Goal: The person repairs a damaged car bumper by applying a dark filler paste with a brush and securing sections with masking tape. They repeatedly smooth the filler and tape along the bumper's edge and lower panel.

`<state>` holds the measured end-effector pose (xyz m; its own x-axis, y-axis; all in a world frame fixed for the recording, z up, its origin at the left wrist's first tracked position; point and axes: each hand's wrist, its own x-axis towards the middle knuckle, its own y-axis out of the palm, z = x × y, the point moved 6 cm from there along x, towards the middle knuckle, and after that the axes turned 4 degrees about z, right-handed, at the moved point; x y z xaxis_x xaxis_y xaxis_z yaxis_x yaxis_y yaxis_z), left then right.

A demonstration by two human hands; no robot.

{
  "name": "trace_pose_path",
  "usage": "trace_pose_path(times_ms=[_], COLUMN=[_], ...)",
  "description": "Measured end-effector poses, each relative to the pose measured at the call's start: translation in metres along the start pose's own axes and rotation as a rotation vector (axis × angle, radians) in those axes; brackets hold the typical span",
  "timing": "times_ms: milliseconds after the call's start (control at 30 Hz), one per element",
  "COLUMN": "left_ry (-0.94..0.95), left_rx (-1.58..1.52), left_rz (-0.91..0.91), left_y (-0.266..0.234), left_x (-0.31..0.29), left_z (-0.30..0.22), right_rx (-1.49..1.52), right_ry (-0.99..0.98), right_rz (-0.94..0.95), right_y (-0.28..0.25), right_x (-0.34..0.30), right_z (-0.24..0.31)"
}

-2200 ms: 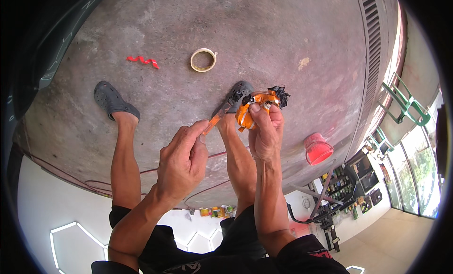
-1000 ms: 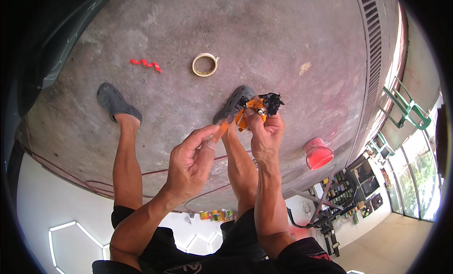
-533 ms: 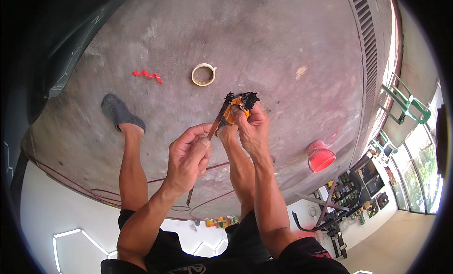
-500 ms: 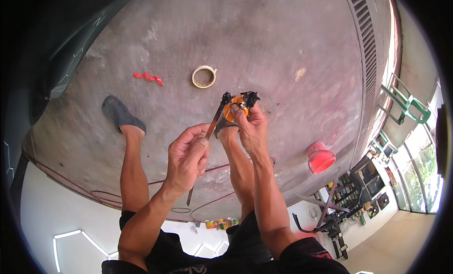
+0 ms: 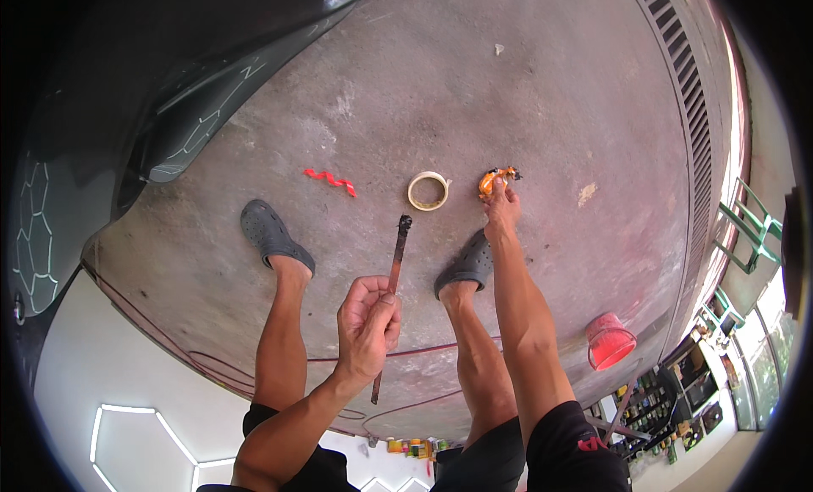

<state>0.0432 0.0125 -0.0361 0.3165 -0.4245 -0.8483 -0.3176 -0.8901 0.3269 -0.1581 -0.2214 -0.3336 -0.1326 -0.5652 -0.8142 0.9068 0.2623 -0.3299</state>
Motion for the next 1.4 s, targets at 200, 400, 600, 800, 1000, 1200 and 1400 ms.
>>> trace_pose_path(times_ms=[200, 400, 600, 800, 1000, 1200, 1400], left_ry=[0.14, 0.42, 0.652, 0.675, 0.706, 0.723, 0.69], left_rx=[0.068, 0.097, 0.014, -0.081, -0.135, -0.184, -0.227], left_rz=[0.058, 0.079, 0.111, -0.012, -0.066, -0.07, -0.023], left_y=[0.013, 0.052, 0.063, 0.009, -0.039, -0.063, -0.069], left_x=[-0.024, -0.101, -0.192, -0.249, -0.261, -0.26, -0.255], left_z=[-0.024, -0.079, -0.173, -0.242, -0.295, -0.318, -0.328], right_rx=[0.031, -0.23, -0.286, -0.423, -0.512, -0.808, -1.023], right_ry=[-0.023, -0.384, -0.633, -1.157, -1.555, -1.629, -1.715], right_rz=[-0.185, -0.114, 0.041, 0.279, 0.465, 0.429, 0.281], right_y=[-0.06, -0.091, -0.014, 0.147, 0.291, 0.365, 0.381], right_x=[-0.079, -0.238, -0.391, -0.552, -0.679, -0.714, -0.719], right_z=[-0.001, 0.098, 0.258, 0.416, 0.496, 0.507, 0.506])
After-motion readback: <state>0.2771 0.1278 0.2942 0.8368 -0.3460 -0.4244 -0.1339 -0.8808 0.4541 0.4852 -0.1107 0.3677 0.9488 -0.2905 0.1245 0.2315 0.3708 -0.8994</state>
